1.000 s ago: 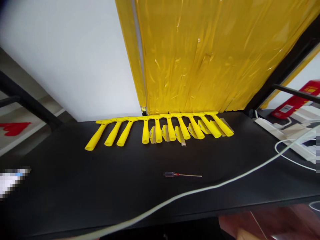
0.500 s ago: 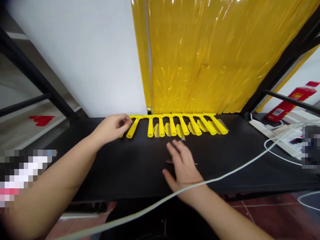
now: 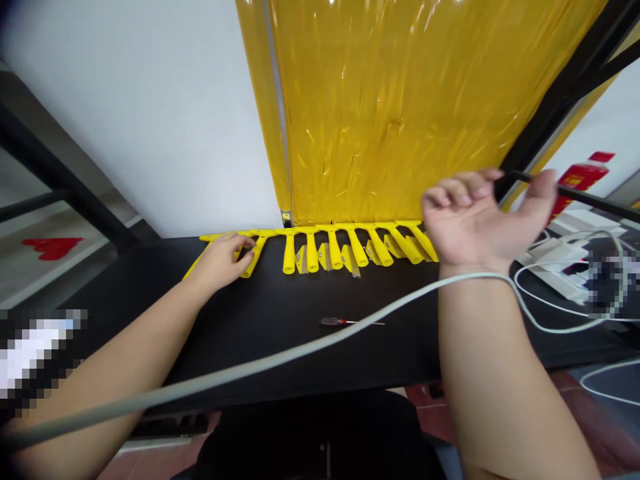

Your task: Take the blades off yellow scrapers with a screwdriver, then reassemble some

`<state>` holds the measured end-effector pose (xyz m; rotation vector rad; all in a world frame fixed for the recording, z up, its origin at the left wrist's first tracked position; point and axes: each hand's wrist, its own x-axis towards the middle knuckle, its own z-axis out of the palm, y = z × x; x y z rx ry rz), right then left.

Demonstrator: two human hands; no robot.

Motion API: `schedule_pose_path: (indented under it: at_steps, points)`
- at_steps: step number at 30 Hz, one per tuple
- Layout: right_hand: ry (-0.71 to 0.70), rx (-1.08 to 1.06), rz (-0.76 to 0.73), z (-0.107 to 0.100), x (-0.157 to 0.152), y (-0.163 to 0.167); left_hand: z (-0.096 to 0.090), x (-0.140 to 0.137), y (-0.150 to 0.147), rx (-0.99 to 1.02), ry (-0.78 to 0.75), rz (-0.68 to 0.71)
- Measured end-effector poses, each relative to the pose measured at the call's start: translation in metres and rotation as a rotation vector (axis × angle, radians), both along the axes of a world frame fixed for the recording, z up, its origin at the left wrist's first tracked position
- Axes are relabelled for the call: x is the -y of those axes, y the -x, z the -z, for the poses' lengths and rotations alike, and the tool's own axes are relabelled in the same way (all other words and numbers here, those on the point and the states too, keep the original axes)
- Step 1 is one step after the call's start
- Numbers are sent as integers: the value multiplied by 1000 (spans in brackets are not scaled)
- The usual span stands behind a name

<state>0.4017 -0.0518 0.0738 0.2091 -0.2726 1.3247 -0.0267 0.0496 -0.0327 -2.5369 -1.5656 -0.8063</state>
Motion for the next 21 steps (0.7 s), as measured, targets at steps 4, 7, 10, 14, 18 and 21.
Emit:
schedule_pose_path:
  at_steps: [4, 7, 10, 14, 18, 21]
  points:
    - [-223, -460, -213, -26, -2, -18, 5, -2, 3, -11, 11, -1]
    - [-187, -493, -232, -41, -21, -46, 4, -1, 3, -20, 12, 1]
    - [-197, 19, 102, -53, -52, -69, 2, 1, 0, -26, 3, 7]
    - [-175, 1066, 599, -40, -81, -40, 1, 3, -3, -26, -15, 25]
    - [-409, 1940, 614, 14, -62, 40, 3, 3, -2, -39, -8, 45]
    - [-875, 2415, 233, 51, -29, 77, 4, 3, 2, -54, 11, 55]
